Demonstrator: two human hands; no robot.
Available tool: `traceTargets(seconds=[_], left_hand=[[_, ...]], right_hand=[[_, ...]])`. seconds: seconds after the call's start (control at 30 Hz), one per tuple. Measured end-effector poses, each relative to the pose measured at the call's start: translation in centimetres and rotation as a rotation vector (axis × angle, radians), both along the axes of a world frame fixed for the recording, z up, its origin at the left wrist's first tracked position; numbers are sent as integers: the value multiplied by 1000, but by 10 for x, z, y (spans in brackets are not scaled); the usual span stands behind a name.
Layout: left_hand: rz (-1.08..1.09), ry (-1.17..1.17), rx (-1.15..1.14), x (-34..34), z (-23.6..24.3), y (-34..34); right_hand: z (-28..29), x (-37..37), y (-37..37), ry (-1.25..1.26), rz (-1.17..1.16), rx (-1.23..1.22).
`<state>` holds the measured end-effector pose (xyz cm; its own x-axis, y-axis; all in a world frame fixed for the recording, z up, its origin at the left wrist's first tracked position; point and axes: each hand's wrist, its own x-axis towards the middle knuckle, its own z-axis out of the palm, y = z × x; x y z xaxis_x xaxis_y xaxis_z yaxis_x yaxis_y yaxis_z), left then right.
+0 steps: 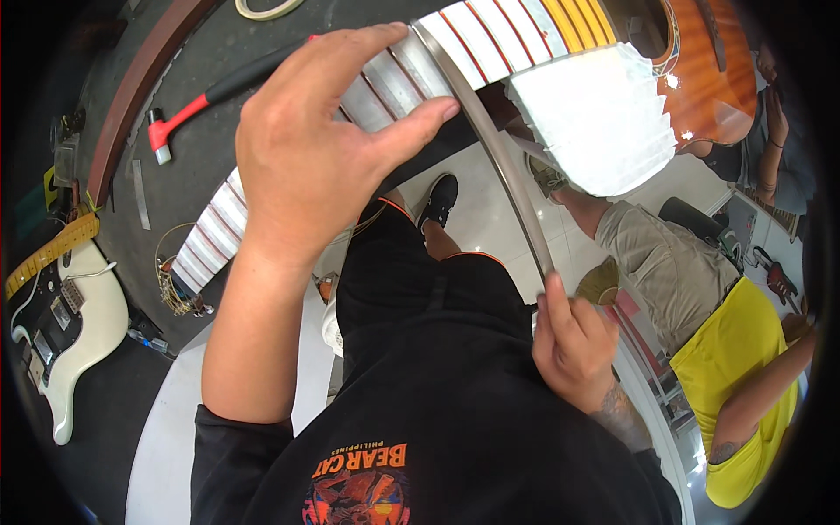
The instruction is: The person uses a metal file to smooth down the frets on a guitar neck by moving the tool back and forth along the wood surface while holding the neck steady.
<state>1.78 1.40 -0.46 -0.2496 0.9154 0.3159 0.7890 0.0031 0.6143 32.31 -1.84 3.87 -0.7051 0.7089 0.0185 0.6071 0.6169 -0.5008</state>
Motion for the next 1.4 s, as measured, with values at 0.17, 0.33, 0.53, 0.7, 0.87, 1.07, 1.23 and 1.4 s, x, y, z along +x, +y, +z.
traceTargets(seconds=[0.17,0.33,0.53,0.7,0.87,1.07,1.23,1.4], left_hand=[[18,0,-17,-1,-2,-1],[51,-1,-24,-3,0,-2],[39,6,14,0,-1,-2],[35,16,13,-2,-1,-3],[22,-6,4,-1,-2,-1],[23,12,0,0,2,1],[14,31,-10,0,3,1],[16,17,23,0,2,1]], right_hand=[[-9,-86,58,0,-23,83],[-4,-86,66,69,13,1],[4,-11,21,74,-43,48],[12,11,0,-11,-10,-20],[7,26,-7,-18,-13,-34],[8,27,-11,-2,-10,-31],[10,27,-14,-43,-12,-10],[6,30,-10,-62,12,-5]])
